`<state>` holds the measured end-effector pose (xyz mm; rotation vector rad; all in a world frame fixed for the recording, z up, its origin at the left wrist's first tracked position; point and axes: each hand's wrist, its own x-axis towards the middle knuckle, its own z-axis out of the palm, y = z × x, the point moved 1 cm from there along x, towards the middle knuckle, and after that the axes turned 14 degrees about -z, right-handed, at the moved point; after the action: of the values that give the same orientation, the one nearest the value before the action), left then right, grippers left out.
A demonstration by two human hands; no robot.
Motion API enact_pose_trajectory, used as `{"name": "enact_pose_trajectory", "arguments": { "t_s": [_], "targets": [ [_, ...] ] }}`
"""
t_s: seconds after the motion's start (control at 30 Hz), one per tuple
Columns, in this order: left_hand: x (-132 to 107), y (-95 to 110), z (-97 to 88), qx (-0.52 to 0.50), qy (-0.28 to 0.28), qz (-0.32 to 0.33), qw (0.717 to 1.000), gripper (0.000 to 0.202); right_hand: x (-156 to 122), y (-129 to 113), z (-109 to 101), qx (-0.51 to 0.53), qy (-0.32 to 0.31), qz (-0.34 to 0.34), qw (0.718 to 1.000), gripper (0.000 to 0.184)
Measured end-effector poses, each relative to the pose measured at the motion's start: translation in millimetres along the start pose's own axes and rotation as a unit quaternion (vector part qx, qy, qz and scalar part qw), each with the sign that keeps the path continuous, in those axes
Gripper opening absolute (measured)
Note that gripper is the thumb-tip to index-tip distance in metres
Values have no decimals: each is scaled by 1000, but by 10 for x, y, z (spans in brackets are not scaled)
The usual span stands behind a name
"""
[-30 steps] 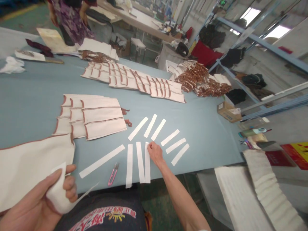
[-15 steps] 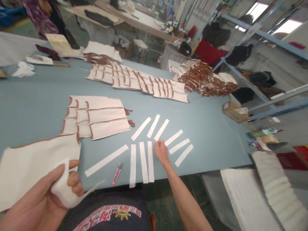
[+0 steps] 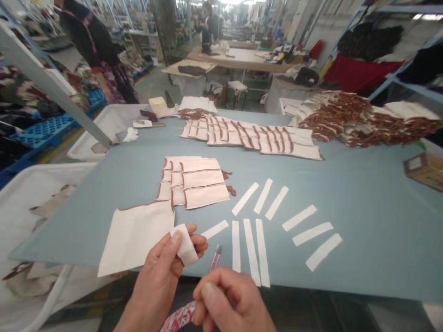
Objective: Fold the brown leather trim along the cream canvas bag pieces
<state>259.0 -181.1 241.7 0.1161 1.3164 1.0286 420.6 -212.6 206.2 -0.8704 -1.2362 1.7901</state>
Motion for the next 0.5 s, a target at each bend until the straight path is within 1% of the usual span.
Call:
{"name": "enact_pose_trajectory", "arguments": {
  "t_s": [0.03,0.07,0.13,0.23,0.3,0.4,0.5],
  "targets": [
    [-27,4,-16,3,-11,-11,1000,66,43,-19,97,15,-7,-4,1000,52],
    [-57,8,-34,8,-23,-23,999,63,97,-38,169,18,3,-15,1000,54],
    [-114,10,-82,28,-54,-46,997,58,211,-84,263,9,52,-47,997,58],
    [-163,1,-191,33,-94,-48,994,57,326,-154,358,-22,106,-92,990,61],
    [-160,-9,-279,18,-123,-54,991,62,353,-180,413,-36,116,-102,987,60],
    [-118,-24,-411,0,-148,-67,987,69,365,-181,486,-40,122,-98,987,63],
    [-69,-37,-518,26,-157,-54,986,57,378,-181,553,-64,125,-100,985,61]
  ]
}}
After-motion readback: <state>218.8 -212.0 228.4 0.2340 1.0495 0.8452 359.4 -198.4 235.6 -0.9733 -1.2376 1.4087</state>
